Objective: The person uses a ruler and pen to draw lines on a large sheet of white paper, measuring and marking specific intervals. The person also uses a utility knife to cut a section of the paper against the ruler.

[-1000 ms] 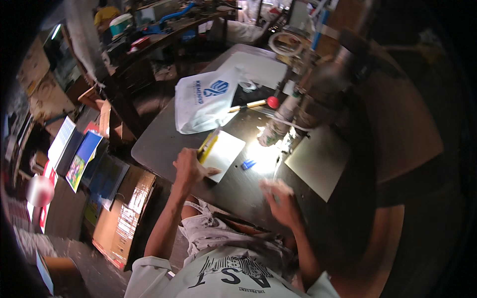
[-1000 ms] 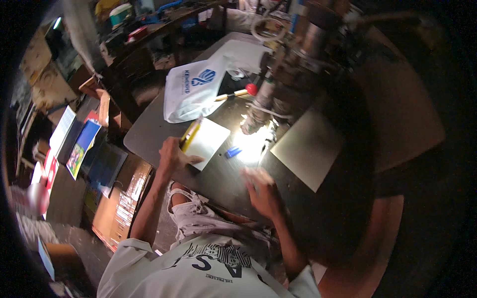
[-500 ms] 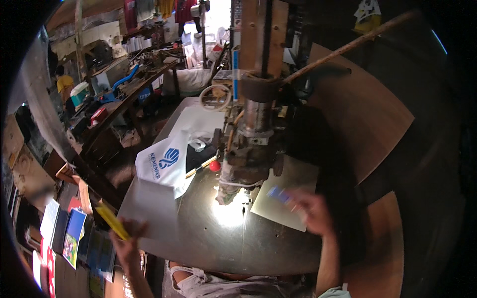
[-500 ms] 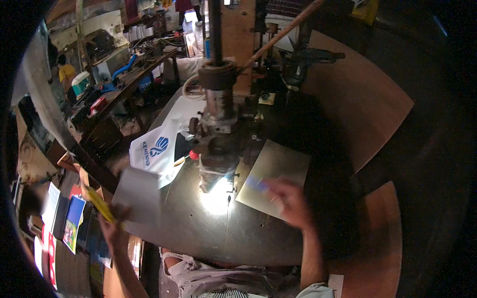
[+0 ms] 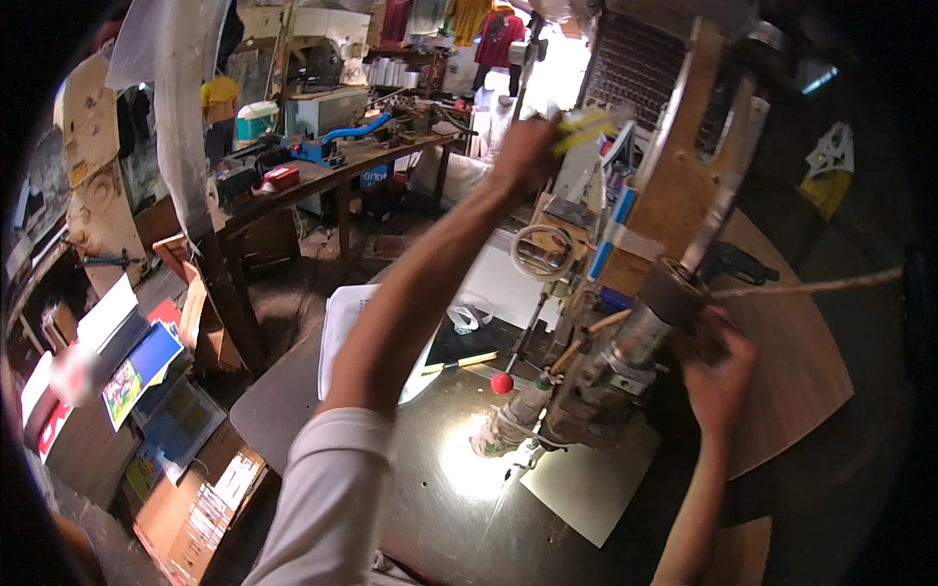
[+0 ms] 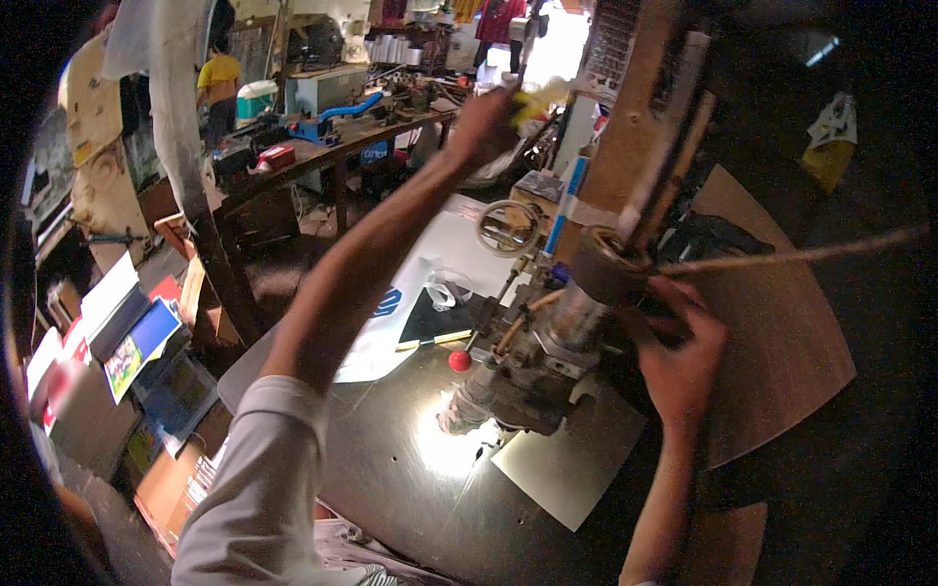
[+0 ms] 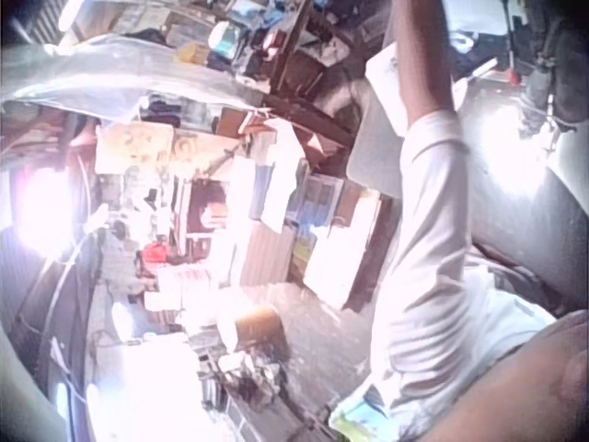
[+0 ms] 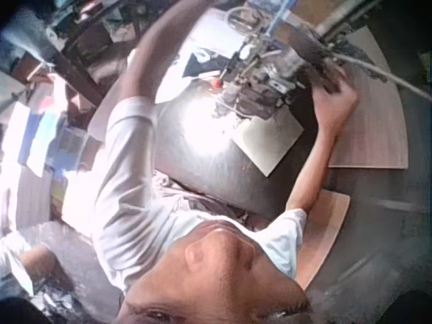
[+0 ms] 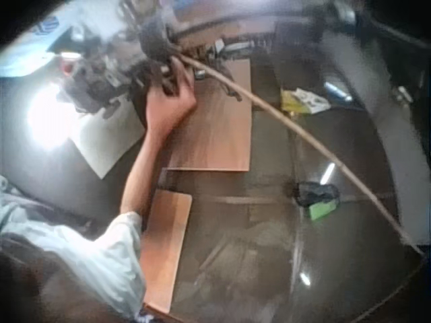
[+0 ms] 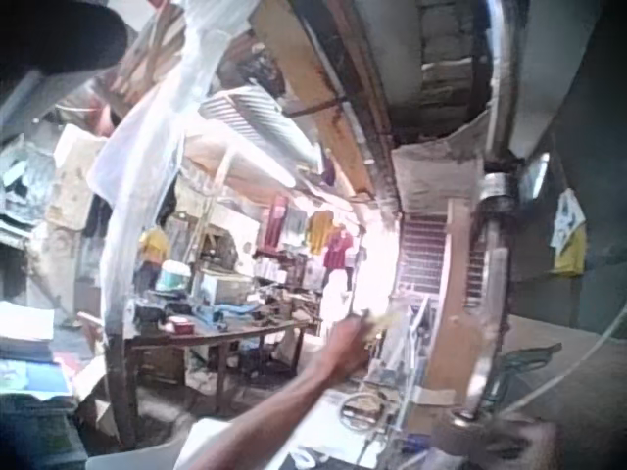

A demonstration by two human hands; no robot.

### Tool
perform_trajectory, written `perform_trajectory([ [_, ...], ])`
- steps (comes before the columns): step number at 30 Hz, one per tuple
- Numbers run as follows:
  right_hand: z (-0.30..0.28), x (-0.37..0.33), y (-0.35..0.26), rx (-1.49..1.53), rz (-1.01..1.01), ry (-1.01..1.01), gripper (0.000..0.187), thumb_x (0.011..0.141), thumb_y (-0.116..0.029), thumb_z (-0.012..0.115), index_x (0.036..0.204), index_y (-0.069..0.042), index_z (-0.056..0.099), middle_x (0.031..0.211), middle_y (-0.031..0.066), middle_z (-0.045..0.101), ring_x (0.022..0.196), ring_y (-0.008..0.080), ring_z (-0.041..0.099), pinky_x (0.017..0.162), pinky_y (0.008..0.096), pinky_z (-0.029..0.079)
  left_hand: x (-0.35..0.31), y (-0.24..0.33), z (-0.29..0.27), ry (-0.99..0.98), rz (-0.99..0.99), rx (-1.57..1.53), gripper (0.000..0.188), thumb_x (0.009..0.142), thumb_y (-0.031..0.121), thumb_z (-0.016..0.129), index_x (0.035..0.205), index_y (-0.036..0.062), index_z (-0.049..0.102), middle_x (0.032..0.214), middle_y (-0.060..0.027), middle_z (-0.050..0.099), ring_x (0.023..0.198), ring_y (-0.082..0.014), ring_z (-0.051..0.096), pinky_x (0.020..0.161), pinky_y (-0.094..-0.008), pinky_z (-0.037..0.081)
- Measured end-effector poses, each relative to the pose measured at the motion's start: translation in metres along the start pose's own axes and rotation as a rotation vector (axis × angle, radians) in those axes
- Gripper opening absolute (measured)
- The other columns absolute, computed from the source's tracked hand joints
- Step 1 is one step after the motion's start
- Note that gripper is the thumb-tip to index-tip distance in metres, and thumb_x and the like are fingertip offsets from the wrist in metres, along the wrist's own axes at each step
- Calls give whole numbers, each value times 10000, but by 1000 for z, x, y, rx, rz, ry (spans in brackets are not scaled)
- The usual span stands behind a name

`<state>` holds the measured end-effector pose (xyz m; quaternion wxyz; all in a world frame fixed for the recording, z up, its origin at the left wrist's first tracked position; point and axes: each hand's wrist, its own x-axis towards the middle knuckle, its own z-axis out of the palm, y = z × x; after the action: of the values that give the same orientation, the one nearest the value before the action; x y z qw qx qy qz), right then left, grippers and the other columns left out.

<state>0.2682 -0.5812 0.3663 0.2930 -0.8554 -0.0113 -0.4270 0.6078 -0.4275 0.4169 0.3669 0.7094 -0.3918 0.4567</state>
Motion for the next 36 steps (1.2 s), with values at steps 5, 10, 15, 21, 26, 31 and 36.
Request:
perform_trajectory([
  [5,-46,-49,-24,-236,31,-28,268,952,-110,700,1189,14,700,1134,147,708,945,204,701,815,314,550,-11,-12,80,-606,70,-37,436,594,293,878,943,66,749,928,-171,749,820,-357,726,758,-444,587],
  [10,-58,-113,-4,-282,301,-136,235,955,-112,692,1183,-57,700,1073,89,698,954,183,654,759,319,529,0,-50,74,-792,-323,-574,467,644,305,895,995,20,777,929,-97,773,827,-198,724,767,-348,578],
  [15,-31,-172,37,-180,526,-230,198,933,-122,718,1113,-42,739,1017,95,723,908,188,682,719,319,537,-13,-44,19,-251,-513,-721,398,680,218,916,893,-63,732,864,-139,746,758,-201,707,689,-340,580],
  [21,34,-224,43,-173,298,-557,536,824,-263,837,1265,-14,663,1311,200,635,1214,376,598,1042,506,459,-128,-109,-49,-398,-373,135,579,725,497,865,985,-4,737,836,-161,744,692,-251,707,665,-400,570],
  [26,53,-258,81,-432,273,-641,728,921,-414,721,1517,-90,456,1559,226,438,1431,428,416,1178,640,249,-283,-68,-35,-967,-671,-14,901,506,713,891,1023,-9,736,937,-208,726,823,-337,700,778,-421,554],
  [31,15,-262,98,-510,418,-653,543,1036,-294,564,1530,-102,445,1589,214,399,1490,399,341,1217,625,183,-355,-80,-64,-839,-509,130,837,680,481,858,1315,-14,628,1262,-276,628,1141,-390,652,967,-470,557],
  [36,-59,-240,157,-418,584,-694,591,964,-209,668,1484,-12,467,1531,267,453,1448,378,417,1173,444,354,-353,-50,-75,-821,-550,170,522,792,177,766,1255,-29,643,1169,-302,669,972,-391,713,873,-467,585],
])
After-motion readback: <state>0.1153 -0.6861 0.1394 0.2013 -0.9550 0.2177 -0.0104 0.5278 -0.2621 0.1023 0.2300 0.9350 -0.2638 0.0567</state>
